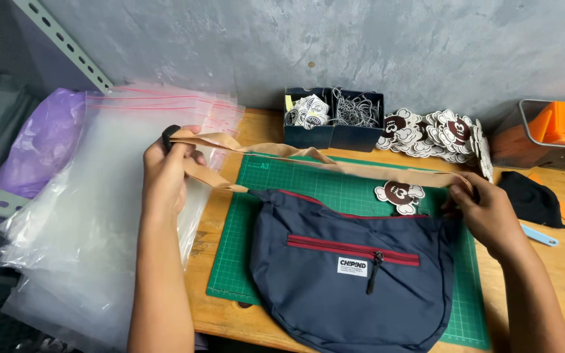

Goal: The person wipes a dark blue fanny pack with a small blue tool, then attaches a cartoon bear keychain to the zipper. They fold the strap, place the bag into a clear plastic bag, and seal it.

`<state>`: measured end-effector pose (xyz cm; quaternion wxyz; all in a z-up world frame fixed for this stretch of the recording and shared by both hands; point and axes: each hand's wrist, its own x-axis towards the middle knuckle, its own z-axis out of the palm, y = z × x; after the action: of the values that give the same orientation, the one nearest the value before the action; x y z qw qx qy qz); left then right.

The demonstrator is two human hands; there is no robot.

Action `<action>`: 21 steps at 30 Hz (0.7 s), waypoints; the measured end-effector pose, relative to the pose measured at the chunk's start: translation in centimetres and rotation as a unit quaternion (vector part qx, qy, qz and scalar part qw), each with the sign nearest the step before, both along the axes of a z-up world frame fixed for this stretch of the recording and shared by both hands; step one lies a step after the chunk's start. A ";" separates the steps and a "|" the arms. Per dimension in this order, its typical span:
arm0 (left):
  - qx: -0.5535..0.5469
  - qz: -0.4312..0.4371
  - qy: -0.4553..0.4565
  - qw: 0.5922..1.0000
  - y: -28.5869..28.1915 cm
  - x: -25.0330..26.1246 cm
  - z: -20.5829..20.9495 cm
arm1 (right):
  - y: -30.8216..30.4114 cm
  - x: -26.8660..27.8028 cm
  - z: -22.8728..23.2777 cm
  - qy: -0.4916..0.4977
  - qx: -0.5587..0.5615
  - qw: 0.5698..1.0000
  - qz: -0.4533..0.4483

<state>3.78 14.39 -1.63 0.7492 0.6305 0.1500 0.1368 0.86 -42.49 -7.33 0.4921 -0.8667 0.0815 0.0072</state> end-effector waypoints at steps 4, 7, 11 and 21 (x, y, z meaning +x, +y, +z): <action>-0.155 -0.013 -0.011 0.988 0.2 -0.3 1.0 | 0.3 0.1 0.7 -0.010 0.143 0.990 -0.013; -0.235 -0.042 -0.055 0.969 0.8 0.2 0.8 | 1.0 -0.2 2.1 -0.013 0.220 0.975 -0.017; -0.323 0.024 -0.053 0.945 1.0 0.8 0.2 | 1.1 0.0 1.9 0.024 0.166 0.983 -0.071; -0.340 0.097 -0.061 0.933 0.9 2.5 -2.8 | 1.2 -0.5 3.2 -0.029 0.177 0.984 -0.016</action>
<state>6.23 15.31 -4.47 0.9095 0.3110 0.2023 0.1876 0.35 -41.28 -4.09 0.6401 -0.7642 0.0786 -0.0118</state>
